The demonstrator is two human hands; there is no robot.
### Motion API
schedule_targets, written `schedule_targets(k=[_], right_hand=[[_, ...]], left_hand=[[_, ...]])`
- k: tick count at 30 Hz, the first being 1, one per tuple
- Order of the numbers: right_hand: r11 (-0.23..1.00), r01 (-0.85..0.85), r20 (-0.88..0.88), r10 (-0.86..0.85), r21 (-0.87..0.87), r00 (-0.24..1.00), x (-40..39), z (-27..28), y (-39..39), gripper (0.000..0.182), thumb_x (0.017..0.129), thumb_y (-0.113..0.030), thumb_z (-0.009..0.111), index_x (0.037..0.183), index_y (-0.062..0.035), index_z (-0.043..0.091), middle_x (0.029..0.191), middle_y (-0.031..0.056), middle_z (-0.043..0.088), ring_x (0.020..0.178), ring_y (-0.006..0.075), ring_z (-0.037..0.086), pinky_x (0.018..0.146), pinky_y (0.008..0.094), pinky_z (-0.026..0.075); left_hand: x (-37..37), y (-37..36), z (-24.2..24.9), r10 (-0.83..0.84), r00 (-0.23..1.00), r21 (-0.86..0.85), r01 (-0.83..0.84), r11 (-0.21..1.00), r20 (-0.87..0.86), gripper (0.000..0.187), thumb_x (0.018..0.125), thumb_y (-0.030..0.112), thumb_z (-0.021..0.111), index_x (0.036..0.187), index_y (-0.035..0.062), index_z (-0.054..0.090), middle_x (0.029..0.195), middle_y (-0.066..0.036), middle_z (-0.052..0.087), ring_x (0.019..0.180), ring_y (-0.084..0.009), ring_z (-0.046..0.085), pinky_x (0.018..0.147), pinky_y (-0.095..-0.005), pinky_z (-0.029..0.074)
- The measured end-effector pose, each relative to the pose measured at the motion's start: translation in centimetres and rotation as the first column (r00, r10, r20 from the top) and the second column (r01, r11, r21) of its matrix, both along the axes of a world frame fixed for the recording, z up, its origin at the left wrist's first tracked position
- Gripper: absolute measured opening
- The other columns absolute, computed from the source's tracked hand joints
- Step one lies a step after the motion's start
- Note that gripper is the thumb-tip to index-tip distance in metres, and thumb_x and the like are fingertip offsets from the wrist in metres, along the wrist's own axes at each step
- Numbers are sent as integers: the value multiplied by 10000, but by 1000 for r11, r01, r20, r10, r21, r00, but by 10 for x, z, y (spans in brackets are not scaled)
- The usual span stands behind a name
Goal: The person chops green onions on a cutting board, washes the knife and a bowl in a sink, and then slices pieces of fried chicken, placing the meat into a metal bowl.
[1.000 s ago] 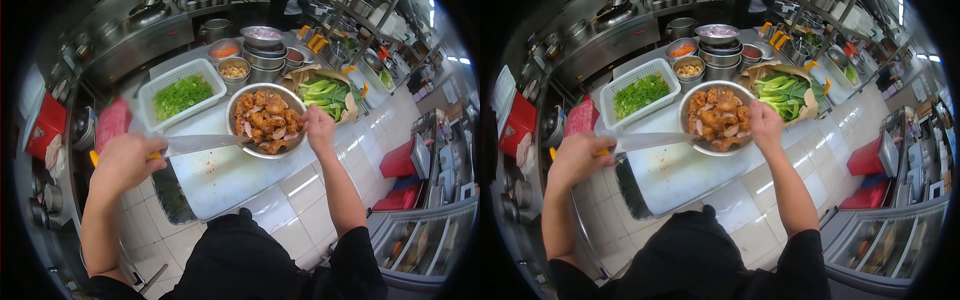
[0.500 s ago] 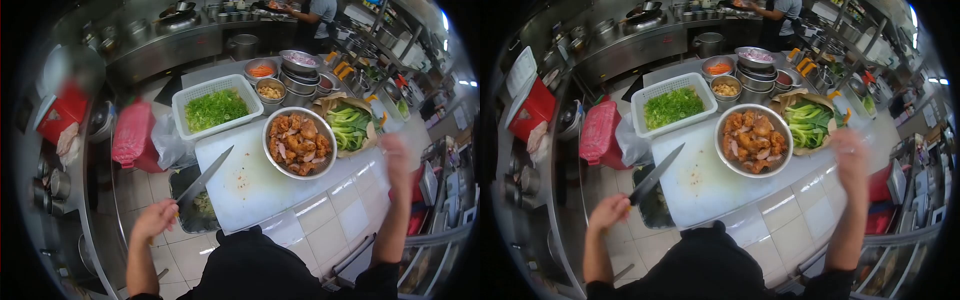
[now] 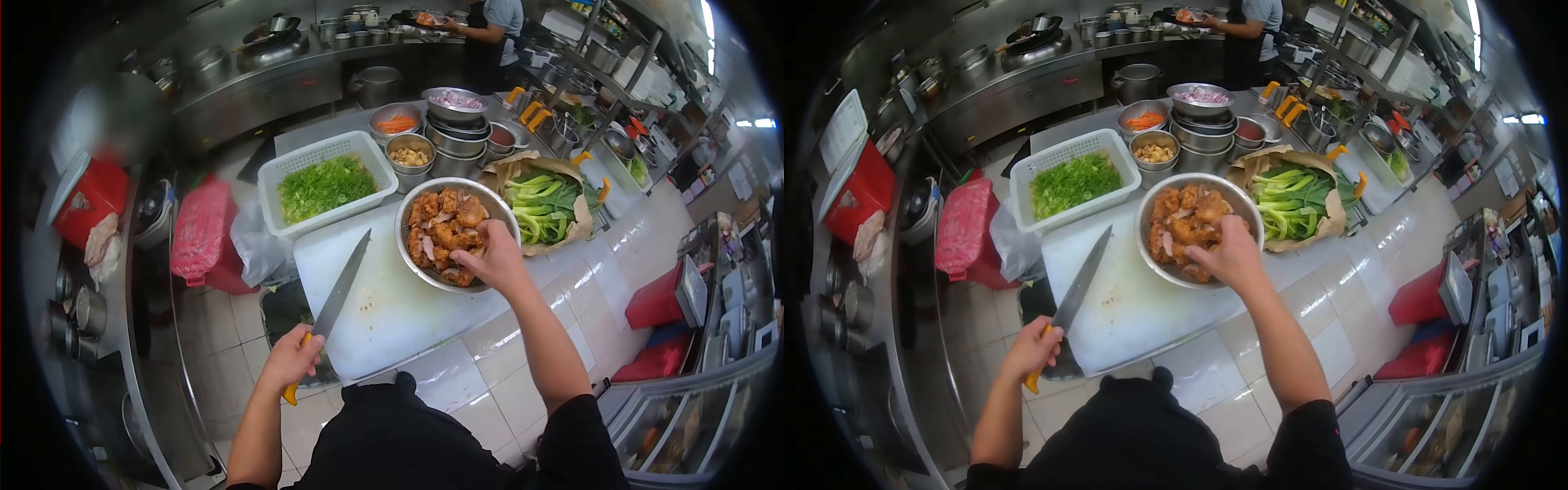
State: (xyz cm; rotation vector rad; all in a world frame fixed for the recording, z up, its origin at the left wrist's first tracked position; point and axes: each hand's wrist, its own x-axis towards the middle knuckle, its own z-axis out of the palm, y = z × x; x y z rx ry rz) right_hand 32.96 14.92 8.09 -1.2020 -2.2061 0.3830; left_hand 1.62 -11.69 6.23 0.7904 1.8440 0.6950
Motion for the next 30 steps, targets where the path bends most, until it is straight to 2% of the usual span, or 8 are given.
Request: schedule_targets(k=[6, 8, 10, 13, 20, 24, 27, 30], right_hand=[[996, -55, -262, 73, 74, 962, -11, -53, 37, 306, 836, -212, 845, 1047, -36, 710, 878, 113, 683, 738, 250, 669, 688, 364, 543], [928, -103, -508, -101, -357, 855, -8, -46, 42, 272, 872, -194, 821, 1048, -16, 715, 810, 77, 702, 685, 166, 663, 631, 324, 535], [939, -79, -539, -122, -335, 833, -3, -26, 49, 248, 899, -185, 800, 1047, -5, 714, 795, 51, 705, 661, 115, 640, 591, 289, 520], [918, -124, -607, -144, -377, 782, -14, 11, 42, 221, 921, -176, 782, 1039, -2, 714, 801, 21, 705, 654, 72, 623, 562, 246, 503], [695, -282, -603, -270, -662, 751, -108, 22, -34, 214, 955, -230, 745, 1046, -37, 730, 818, 18, 710, 608, 62, 586, 579, 219, 487], [507, -192, -400, -342, -840, 850, -162, -62, -65, 314, 954, -244, 754, 1131, 5, 683, 920, 107, 708, 717, 158, 655, 656, 292, 553], [943, 192, 129, -162, -272, 978, -167, -101, -83, 396, 925, -201, 753, 1222, 28, 629, 1056, 202, 659, 913, 296, 653, 826, 374, 553], [982, 162, -14, -165, -101, 986, -155, -95, -103, 430, 886, -159, 749, 1247, 19, 595, 1113, 230, 594, 1063, 382, 586, 947, 418, 504]], left_hand=[[18, -19, -31, 11, 990, -99, 3, 995, 141, 419, 1015, 255, 648, 1294, -43, 556, 797, -40, 626, 612, -115, 595, 586, -279, 506], [18, -22, -43, 22, 980, -71, -8, 997, 197, 446, 1015, 267, 649, 1309, -53, 544, 794, -39, 628, 610, -119, 600, 586, -282, 508], [14, -22, -48, 38, 964, -48, -27, 998, 263, 407, 1017, 272, 641, 1278, -31, 565, 794, -42, 633, 612, -119, 605, 580, -285, 507], [-4, -8, -41, 21, 984, -70, -9, 998, 177, 209, 1027, 236, 597, 1049, 29, 593, 777, -44, 641, 588, -129, 608, 568, -278, 505], [-70, 23, -26, -137, 989, -27, 136, 990, -60, 342, 988, 342, 647, 1048, 7, 615, 795, -70, 664, 567, -128, 613, 551, -293, 501], [-100, 37, -21, -388, 854, -109, 374, 921, -346, 473, 989, 444, 581, 1158, 3, 547, 972, -275, 713, 907, -444, 709, 820, -528, 537], [-110, 45, -13, -480, 781, -189, 443, 877, -400, 382, 1014, 366, 516, 1162, 14, 518, 1068, -334, 680, 1021, -511, 653, 902, -586, 493], [-117, 41, -23, -472, 686, -122, 494, 861, -554, 271, 1013, 281, 525, 1089, 21, 513, 958, -304, 673, 925, -494, 658, 828, -572, 516]])
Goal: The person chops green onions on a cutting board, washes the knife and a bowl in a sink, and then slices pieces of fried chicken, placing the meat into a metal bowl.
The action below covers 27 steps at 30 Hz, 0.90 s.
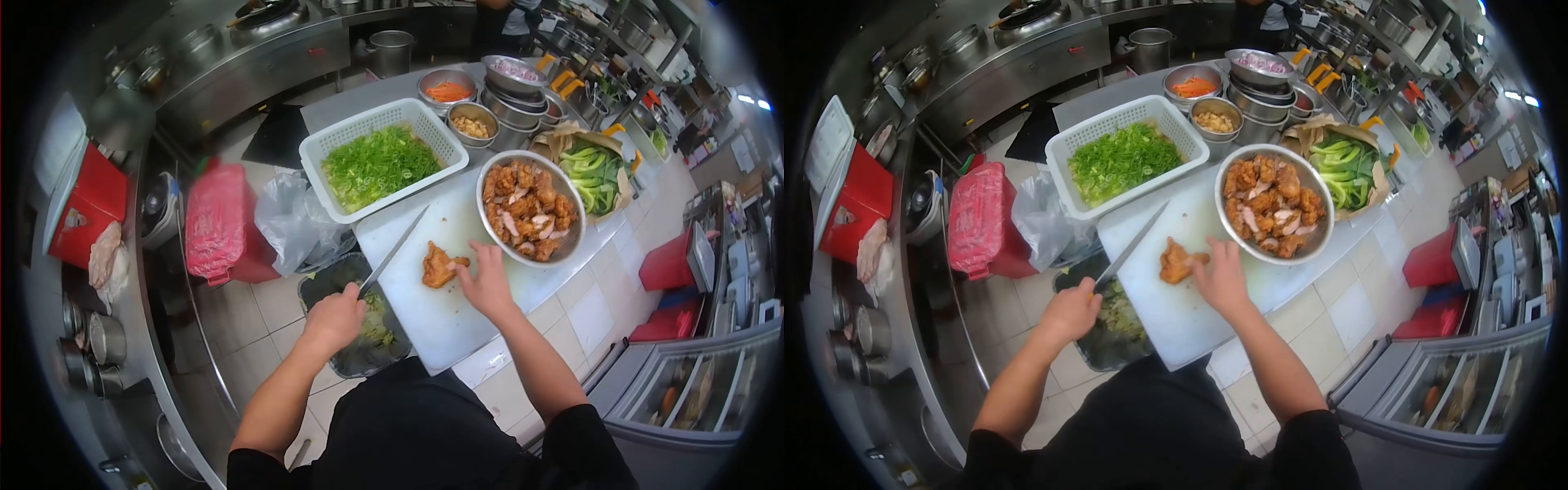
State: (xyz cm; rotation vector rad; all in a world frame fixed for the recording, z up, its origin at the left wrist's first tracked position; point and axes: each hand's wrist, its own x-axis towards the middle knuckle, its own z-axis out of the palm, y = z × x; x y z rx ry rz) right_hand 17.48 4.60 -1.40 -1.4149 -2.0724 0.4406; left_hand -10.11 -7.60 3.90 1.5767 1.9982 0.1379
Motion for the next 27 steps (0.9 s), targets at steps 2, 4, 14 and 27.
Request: schedule_targets(k=[2, 4, 14, 27], right_hand=[[994, -104, -41, 104, -11, 994, 1, 13, -8, 329, 839, -110, 742, 1139, -34, 630, 1072, 171, 580, 1047, 359, 587, 909, 412, 511], [974, -221, -25, 223, 59, 975, 2, 15, -13, 292, 812, -88, 736, 1085, -49, 641, 1084, 161, 579, 1039, 358, 585, 894, 412, 512], [981, -186, 30, 188, -53, 982, -18, -11, 1, 282, 777, -142, 730, 1043, -67, 674, 1037, 169, 543, 1021, 366, 571, 892, 451, 514], [964, -258, -28, 260, 61, 965, -3, -15, 9, 206, 757, -100, 730, 940, -57, 646, 1007, 158, 547, 965, 364, 567, 854, 444, 508]], left_hand=[[-2, -5, 2, -47, 997, 90, 52, 995, -56, 226, 1007, 246, 539, 1051, 26, 510, 899, -284, 665, 861, -489, 654, 782, -568, 523], [4, -18, 23, -91, 994, 96, 97, 991, -66, 211, 1001, 235, 547, 1039, 30, 511, 885, -271, 658, 808, -489, 647, 752, -574, 524], [17, -26, 69, -270, 946, -201, 233, 951, -180, 164, 991, 180, 491, 1053, 30, 517, 843, -263, 685, 774, -466, 690, 687, -575, 534], [50, -10, 84, -252, 947, -251, 199, 947, -198, 150, 989, 172, 472, 1050, 36, 494, 871, -292, 701, 846, -480, 698, 723, -594, 534]])
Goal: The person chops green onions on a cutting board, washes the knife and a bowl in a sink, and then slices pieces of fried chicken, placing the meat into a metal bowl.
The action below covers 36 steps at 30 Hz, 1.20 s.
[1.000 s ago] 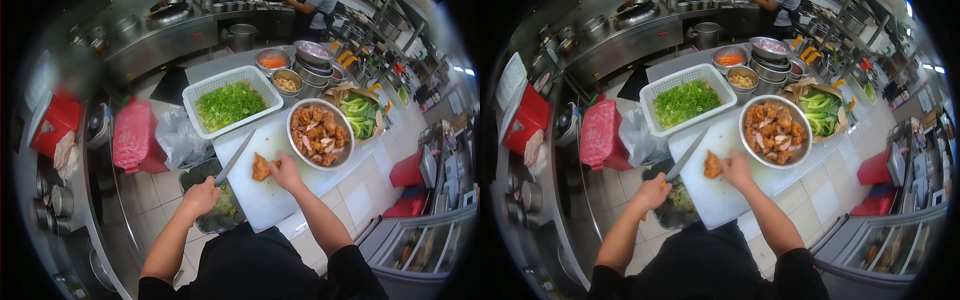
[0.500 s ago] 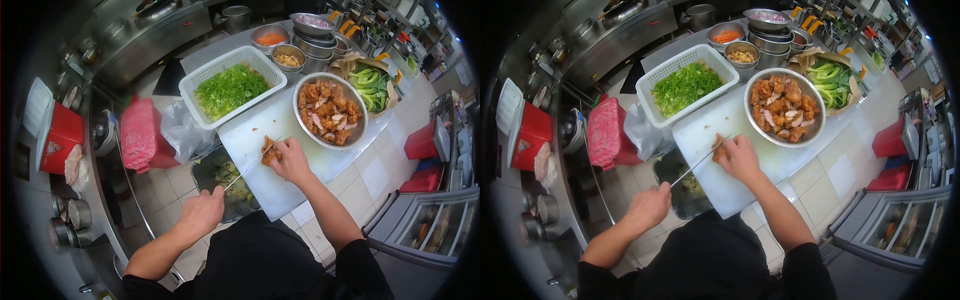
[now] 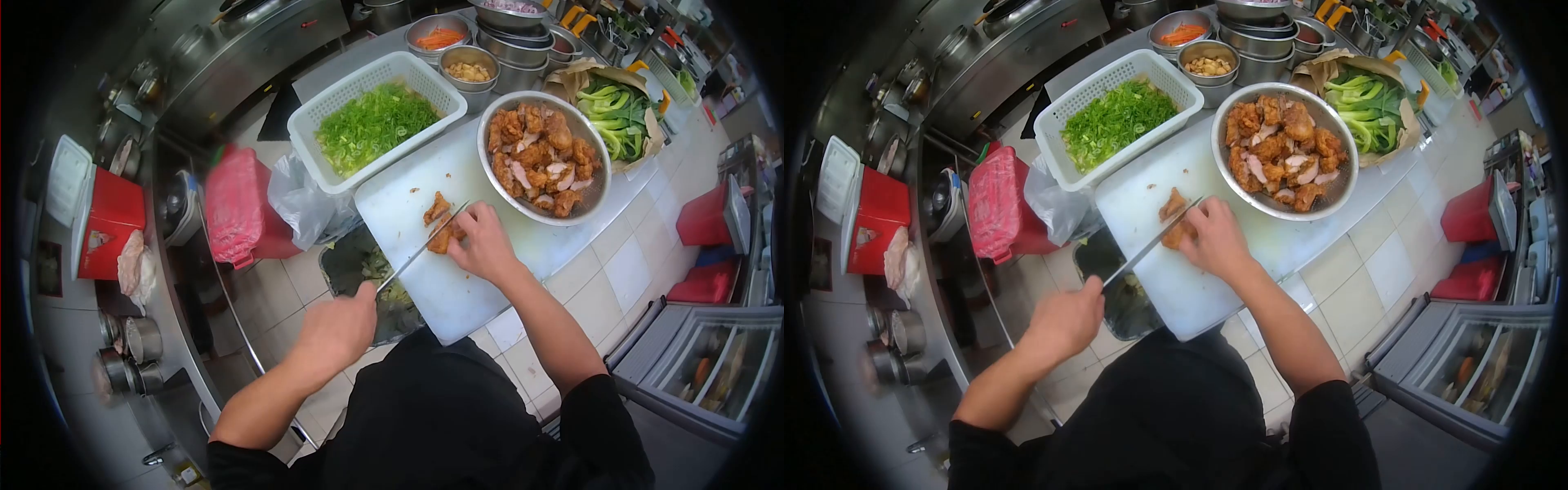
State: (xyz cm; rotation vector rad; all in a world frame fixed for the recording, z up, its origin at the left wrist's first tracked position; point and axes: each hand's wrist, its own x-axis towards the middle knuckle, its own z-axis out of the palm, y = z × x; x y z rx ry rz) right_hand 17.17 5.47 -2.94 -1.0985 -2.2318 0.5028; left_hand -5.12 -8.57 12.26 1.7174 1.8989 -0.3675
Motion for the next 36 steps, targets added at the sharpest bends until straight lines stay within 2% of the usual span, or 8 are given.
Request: schedule_targets(k=[6, 13, 16, 19, 25, 28, 32, 36], right_hand=[[1000, 11, -31, -12, -21, 999, -2, -6, -1, 191, 757, -88, 723, 929, -57, 645, 995, 156, 554, 960, 361, 570, 853, 448, 509], [998, 51, -116, -55, -39, 992, 3, -7, -13, 158, 764, -69, 713, 902, -55, 636, 990, 152, 553, 941, 363, 564, 827, 451, 507], [1000, 9, -89, -11, -21, 996, 7, -15, -10, 161, 772, -65, 706, 913, -55, 630, 993, 145, 554, 929, 364, 564, 812, 448, 507], [1000, -27, -101, 27, 5, 994, 8, -15, -10, 162, 775, -58, 701, 920, -56, 631, 975, 139, 560, 918, 357, 572, 803, 439, 510], [998, 68, -141, -68, -10, 988, 18, -6, -15, 132, 772, -39, 713, 879, -48, 637, 933, 128, 571, 914, 335, 587, 809, 418, 519], [999, 31, -89, -29, 16, 996, 21, -15, -13, 136, 780, -43, 706, 894, -47, 634, 921, 128, 571, 902, 350, 581, 807, 440, 514], [999, 8, -64, -5, 33, 998, 21, -14, -13, 115, 788, -36, 700, 871, -39, 620, 896, 126, 572, 883, 354, 582, 801, 438, 511], [1000, -13, -37, 13, -7, 999, 32, -13, -16, 403, 766, -202, 815, 1092, -54, 630, 1106, 173, 564, 1060, 390, 557, 905, 464, 491]], left_hand=[[24, 35, -79, 93, 989, 36, -98, 995, 118, 165, 986, 167, 463, 1082, 35, 486, 890, -289, 706, 862, -485, 696, 763, -587, 529], [18, 16, -6, 34, 998, -51, -32, 998, 47, 210, 1007, 183, 421, 1123, 30, 508, 906, -284, 709, 878, -485, 694, 779, -586, 529], [22, -4, -30, 89, 996, -167, -84, 982, 25, 205, 1005, 179, 423, 1110, 28, 513, 918, -286, 709, 881, -480, 696, 786, -585, 530], [34, 26, -71, 60, 992, -14, -59, 998, 109, 206, 1006, 181, 425, 1116, 32, 514, 940, -286, 711, 897, -479, 696, 796, -584, 529], [29, 32, -22, 22, 998, -55, -19, 998, 64, 207, 1000, 159, 417, 1131, 33, 518, 951, -296, 710, 922, -496, 693, 806, -586, 529], [28, 6, -17, 28, 1000, -217, -26, 976, 7, 219, 999, 150, 399, 1134, 21, 513, 945, -302, 707, 930, -495, 692, 813, -583, 530], [49, 29, -72, 69, 991, -108, -57, 993, 111, 245, 999, 161, 397, 1145, -1, 508, 968, -294, 707, 950, -487, 691, 835, -580, 524], [40, 39, -36, 46, 994, -73, -39, 997, 103, 235, 1020, 211, 422, 1116, 13, 504, 963, -298, 703, 933, -495, 684, 828, -587, 520]])
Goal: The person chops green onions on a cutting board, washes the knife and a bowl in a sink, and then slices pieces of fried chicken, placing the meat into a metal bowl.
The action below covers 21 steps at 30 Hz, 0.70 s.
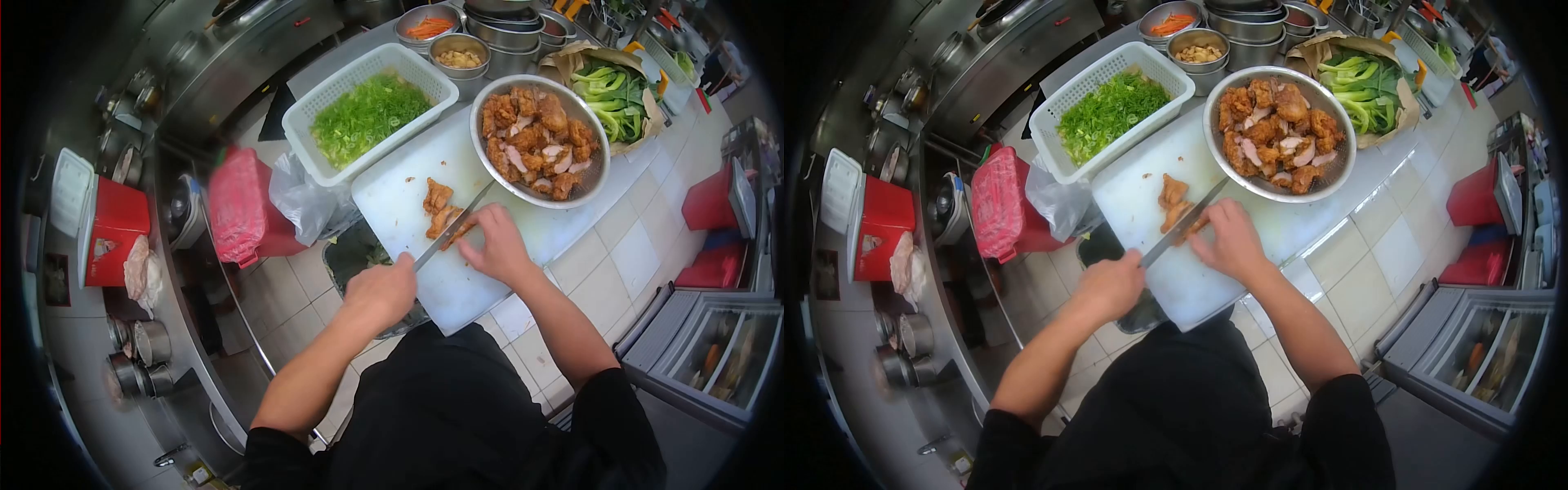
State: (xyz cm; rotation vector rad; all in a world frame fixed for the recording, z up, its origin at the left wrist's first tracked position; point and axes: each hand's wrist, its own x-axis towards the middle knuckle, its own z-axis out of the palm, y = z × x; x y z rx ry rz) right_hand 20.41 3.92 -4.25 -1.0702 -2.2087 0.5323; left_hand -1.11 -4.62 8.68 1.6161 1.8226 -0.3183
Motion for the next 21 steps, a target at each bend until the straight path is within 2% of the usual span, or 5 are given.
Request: schedule_targets(k=[5, 9, 10, 15, 21], right_hand=[[994, -57, 179, 40, 92, 983, -17, 7, 1, 1038, 720, -567, 843, 1526, -78, 407, 1549, 280, 324, 1400, 513, 334, 1135, 574, 363], [977, -168, 155, 147, 128, 977, -50, -2, 30, 889, 800, -555, 776, 1482, -66, 481, 1566, 296, 312, 1440, 526, 292, 1174, 589, 325], [982, -130, 135, 112, 136, 984, -61, -7, 29, 821, 820, -530, 765, 1449, -64, 519, 1549, 296, 332, 1433, 526, 301, 1170, 594, 328], [986, 158, -176, -147, 54, 973, -105, -20, 14, 490, 861, -355, 750, 1231, -47, 659, 1434, 275, 419, 1374, 524, 355, 1157, 599, 337], [947, 263, -423, -165, 184, 891, -114, 32, 16, 374, 813, -223, 787, 1131, -57, 679, 1360, 241, 453, 1322, 491, 408, 1130, 573, 352]], left_hand=[[-55, -20, 1, 145, 985, 174, -127, 976, -97, 257, 1035, 289, 472, 1089, 40, 503, 921, -294, 702, 905, -508, 673, 805, -595, 517], [-80, -8, -58, 146, 977, 69, -158, 985, 155, 238, 1054, 267, 504, 1088, 34, 469, 760, -175, 660, 595, -303, 671, 555, -451, 526], [-67, -9, -44, 407, 819, -197, -357, 913, 403, 215, 1058, 251, 512, 1100, 44, 479, 709, -82, 589, 498, -169, 583, 451, -346, 482], [-32, -45, -84, 618, 431, -433, -455, 778, 658, 189, 1056, 227, 519, 1099, 43, 519, 693, -33, 529, 466, -149, 529, 436, -308, 464], [-26, -53, -43, 520, 548, -272, -471, 839, 655, 238, 1037, 252, 545, 1078, 18, 527, 718, -64, 587, 468, -156, 567, 461, -317, 477]])
